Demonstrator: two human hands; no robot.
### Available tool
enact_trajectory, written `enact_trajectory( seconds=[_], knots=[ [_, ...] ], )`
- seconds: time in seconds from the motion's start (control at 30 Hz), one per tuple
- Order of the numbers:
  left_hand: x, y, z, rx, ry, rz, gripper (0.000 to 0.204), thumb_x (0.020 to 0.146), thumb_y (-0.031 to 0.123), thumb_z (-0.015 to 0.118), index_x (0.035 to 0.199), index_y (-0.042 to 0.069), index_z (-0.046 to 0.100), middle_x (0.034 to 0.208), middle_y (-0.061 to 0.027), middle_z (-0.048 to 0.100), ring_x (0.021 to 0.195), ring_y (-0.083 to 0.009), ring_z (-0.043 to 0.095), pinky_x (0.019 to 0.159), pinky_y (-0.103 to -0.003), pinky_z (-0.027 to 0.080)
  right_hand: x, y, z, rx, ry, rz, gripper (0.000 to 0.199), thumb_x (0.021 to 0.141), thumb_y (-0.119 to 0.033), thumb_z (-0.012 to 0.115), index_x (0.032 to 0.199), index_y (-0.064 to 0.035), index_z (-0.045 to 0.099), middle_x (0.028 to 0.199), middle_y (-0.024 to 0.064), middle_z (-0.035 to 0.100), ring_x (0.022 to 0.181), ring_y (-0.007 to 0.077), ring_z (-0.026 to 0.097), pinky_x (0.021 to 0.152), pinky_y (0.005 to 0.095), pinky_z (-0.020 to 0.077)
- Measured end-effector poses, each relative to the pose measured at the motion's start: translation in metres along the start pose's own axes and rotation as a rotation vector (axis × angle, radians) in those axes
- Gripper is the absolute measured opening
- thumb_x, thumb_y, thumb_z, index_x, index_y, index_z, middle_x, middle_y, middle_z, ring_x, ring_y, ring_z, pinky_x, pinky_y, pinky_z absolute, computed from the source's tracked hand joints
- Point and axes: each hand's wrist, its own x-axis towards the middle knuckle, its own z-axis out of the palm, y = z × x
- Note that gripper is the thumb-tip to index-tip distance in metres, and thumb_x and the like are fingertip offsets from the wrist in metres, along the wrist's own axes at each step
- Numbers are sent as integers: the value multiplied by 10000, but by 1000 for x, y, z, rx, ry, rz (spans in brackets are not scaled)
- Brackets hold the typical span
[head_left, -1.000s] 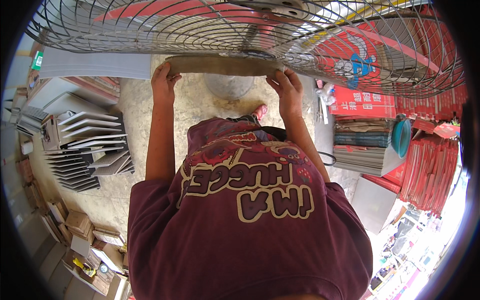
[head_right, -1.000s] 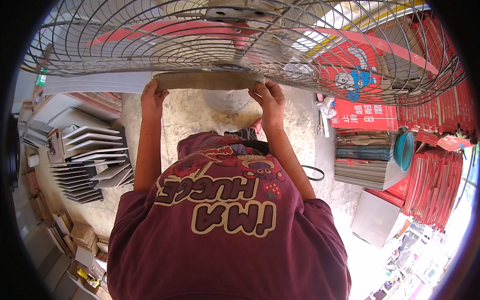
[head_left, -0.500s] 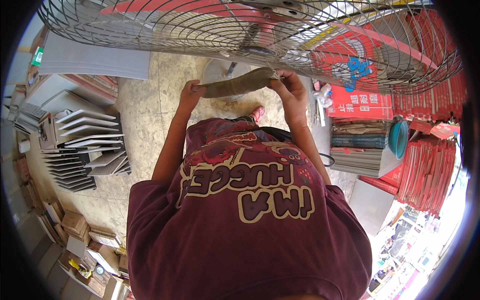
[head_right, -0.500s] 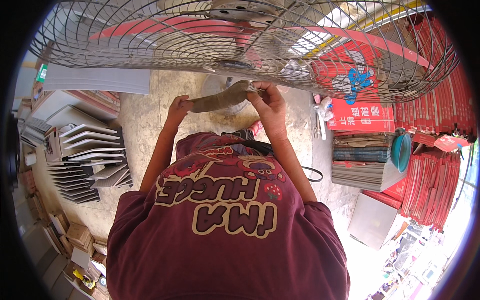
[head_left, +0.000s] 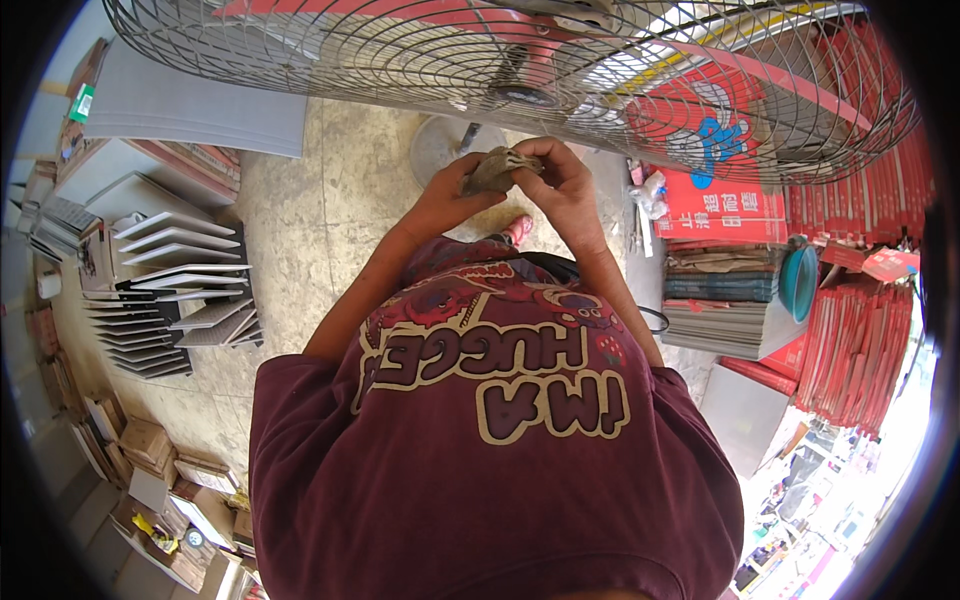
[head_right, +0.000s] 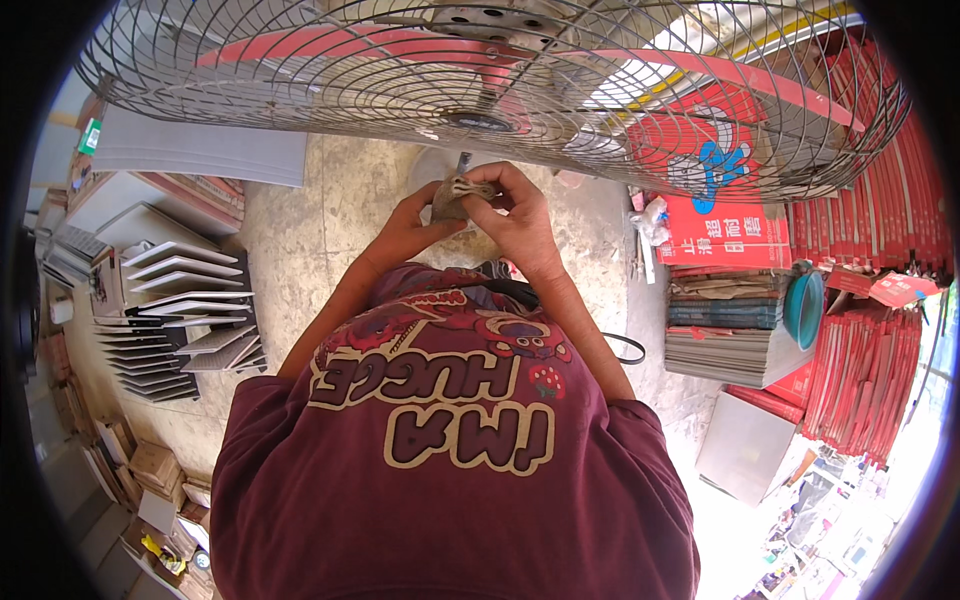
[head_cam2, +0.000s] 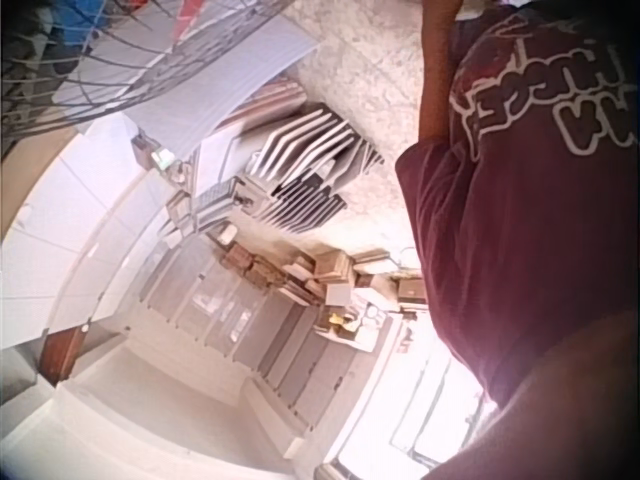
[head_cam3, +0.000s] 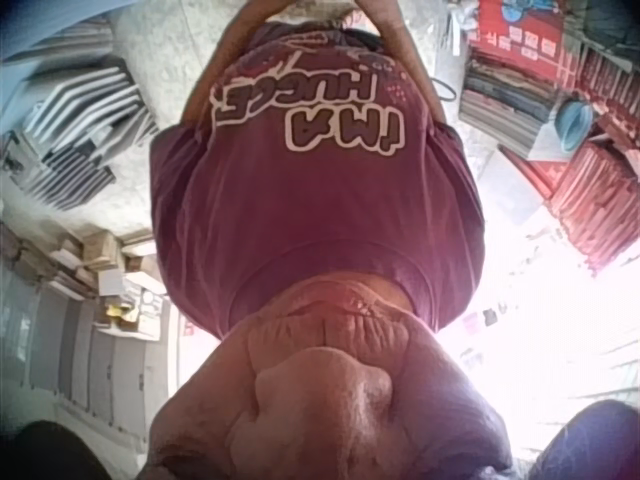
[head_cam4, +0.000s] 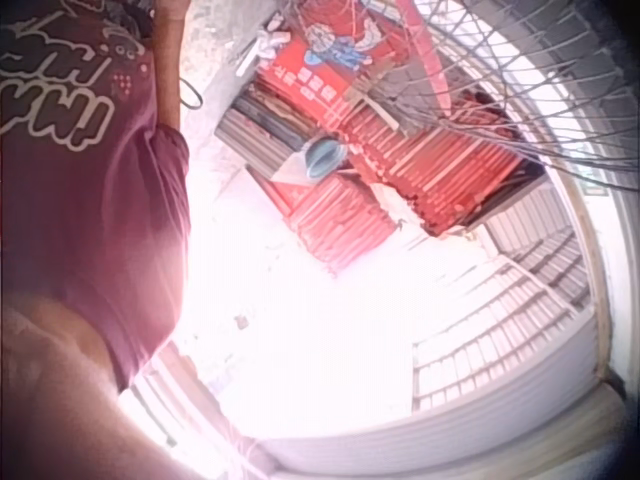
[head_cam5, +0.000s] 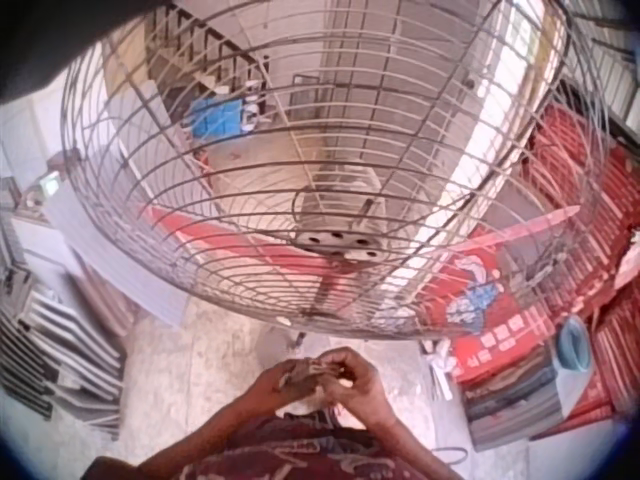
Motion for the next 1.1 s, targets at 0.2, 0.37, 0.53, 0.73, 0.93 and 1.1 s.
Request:
enact_trajectory(
  seconds=[0.2, 0.37, 0.53, 0.73, 0.93, 1.1],
  knots=[
    [-4, -7, -6, -66, 151, -31, 362, 761, 169, 685, 1059, 5, 561, 899, -69, 625, 847, -122, 568, 759, -257, 456, 0, 12, 8, 138, 96, 31, 393, 805, -48, 621, 1174, -13, 491, 1020, 70, 593, 897, 124, 572, 783, 260, 474],
    [-4, -12, -7, -230, 246, 42, 327, 784, 144, 688, 1058, 15, 565, 909, -52, 620, 849, -103, 562, 747, -250, 461, 1, 55, 10, -135, -2, 79, 485, 804, -64, 601, 1251, 9, 428, 1105, 125, 577, 953, 174, 575, 818, 299, 474],
    [3, 11, -5, -369, 310, 126, 292, 799, 135, 687, 1034, 7, 571, 900, -33, 617, 824, -91, 563, 718, -238, 464, 0, 76, 25, -104, -144, 97, 522, 755, -193, 655, 1177, 42, 455, 985, 156, 606, 921, 225, 593, 821, 314, 463],
    [15, 4, -12, -387, 417, 31, 275, 798, 157, 683, 997, -2, 580, 878, -40, 620, 781, -97, 569, 687, -245, 464, 16, 61, 29, -246, -173, 263, 383, 815, -179, 626, 1103, 49, 521, 955, 105, 620, 893, 138, 574, 778, 269, 455],
    [11, -40, -13, -218, 411, -153, 312, 806, 221, 675, 1012, 5, 582, 910, -47, 626, 817, -101, 578, 710, -247, 462, 3, 93, 37, -179, -171, 300, 395, 785, -298, 641, 977, 35, 554, 804, 107, 615, 714, 181, 572, 649, 319, 456],
    [6, -40, -10, -265, 406, -147, 291, 819, 224, 661, 1005, 12, 585, 894, -41, 618, 799, -94, 560, 687, -239, 449, 1, 87, 39, -157, -166, 318, 415, 787, -300, 642, 1011, 34, 544, 803, 110, 612, 726, 168, 569, 648, 305, 453]
  ],
)
